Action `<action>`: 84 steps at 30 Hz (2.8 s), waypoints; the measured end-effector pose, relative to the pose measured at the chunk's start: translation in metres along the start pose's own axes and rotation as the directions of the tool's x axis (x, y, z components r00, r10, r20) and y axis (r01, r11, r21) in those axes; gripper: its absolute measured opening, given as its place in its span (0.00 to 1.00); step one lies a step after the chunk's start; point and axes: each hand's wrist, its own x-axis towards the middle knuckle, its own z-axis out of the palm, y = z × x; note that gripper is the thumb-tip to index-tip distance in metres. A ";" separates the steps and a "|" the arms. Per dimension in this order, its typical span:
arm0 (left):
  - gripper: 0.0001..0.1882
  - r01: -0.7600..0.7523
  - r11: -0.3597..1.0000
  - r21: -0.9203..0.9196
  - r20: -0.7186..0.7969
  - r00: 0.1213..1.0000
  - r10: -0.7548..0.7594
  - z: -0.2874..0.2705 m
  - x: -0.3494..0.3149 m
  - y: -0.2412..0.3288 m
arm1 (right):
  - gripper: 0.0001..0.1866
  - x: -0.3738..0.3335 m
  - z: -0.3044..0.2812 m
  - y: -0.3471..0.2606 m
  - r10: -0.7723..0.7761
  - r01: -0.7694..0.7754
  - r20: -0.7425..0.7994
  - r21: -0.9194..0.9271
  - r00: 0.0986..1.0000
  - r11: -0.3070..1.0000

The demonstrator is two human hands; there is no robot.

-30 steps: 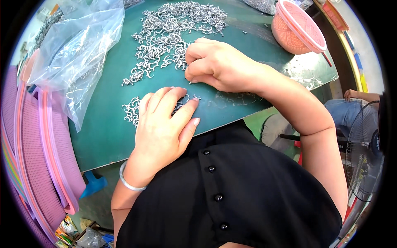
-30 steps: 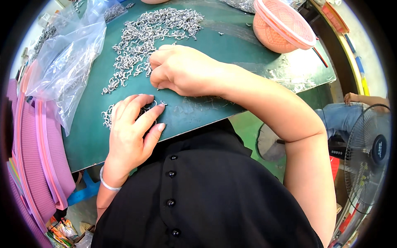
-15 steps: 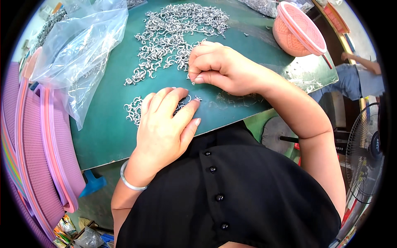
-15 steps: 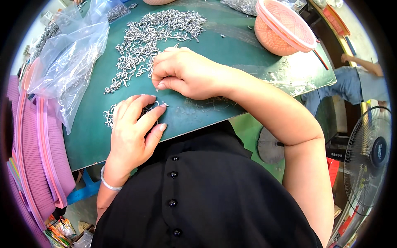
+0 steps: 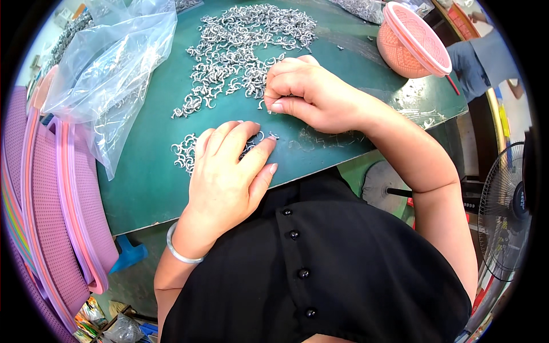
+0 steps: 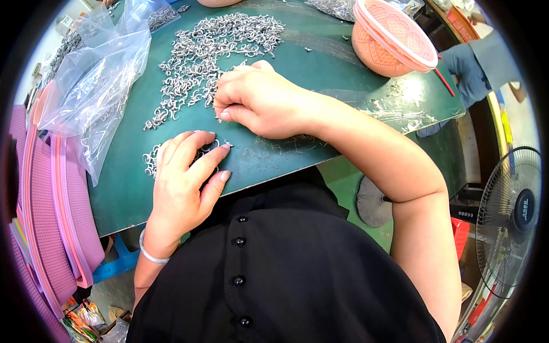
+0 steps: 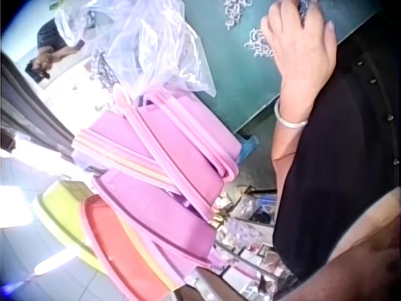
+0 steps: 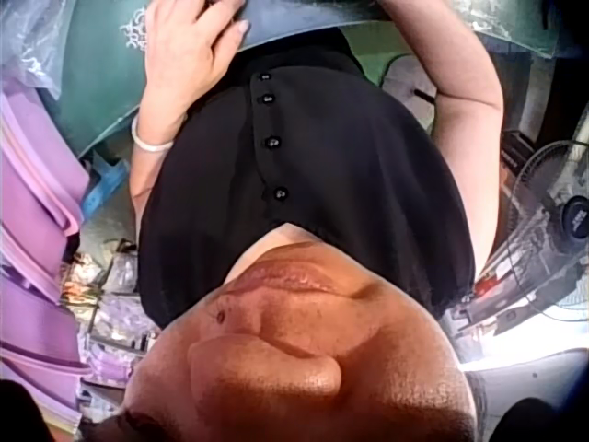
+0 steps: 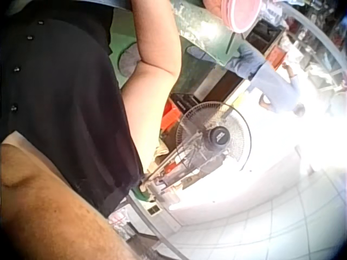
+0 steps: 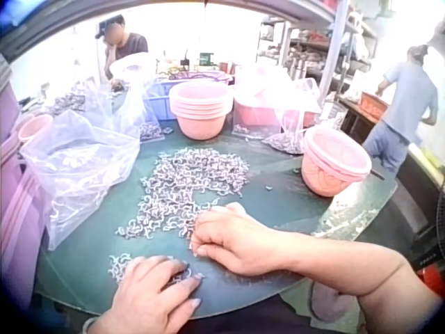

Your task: The person sorts through a pile of small C-shaped metal fasteners on a workbench by hand, picking up individual clips one at a time and organizing them on the surface.

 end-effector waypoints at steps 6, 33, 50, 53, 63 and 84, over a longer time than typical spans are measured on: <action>0.18 0.000 1.000 -0.011 -0.007 1.000 0.000 0.000 0.000 0.000 | 0.03 -0.005 0.000 -0.008 -0.078 0.097 0.092 -0.231 0.993 0.968; 0.17 0.001 1.000 -0.019 -0.007 1.000 -0.001 -0.001 -0.001 0.000 | 0.03 0.005 0.002 -0.004 -0.094 0.103 0.042 -0.367 0.995 0.925; 0.15 -0.012 0.999 -0.044 -0.041 0.999 0.010 0.003 -0.001 -0.003 | 0.02 0.000 0.005 -0.003 -0.135 0.122 -0.035 -0.261 0.990 0.958; 0.17 -0.009 0.999 -0.051 -0.021 1.000 0.008 0.000 0.000 -0.001 | 0.02 -0.002 0.006 -0.004 -0.132 0.097 -0.150 -0.222 0.980 0.970; 0.15 -0.010 0.998 -0.056 -0.058 0.998 0.007 0.005 -0.003 -0.004 | 0.06 -0.016 0.017 -0.027 -0.032 0.019 -0.050 -0.233 0.998 0.972; 0.16 0.003 0.999 -0.041 -0.048 0.999 -0.005 0.000 -0.001 -0.001 | 0.03 -0.029 0.009 -0.021 0.123 -0.062 -0.142 0.374 0.982 0.925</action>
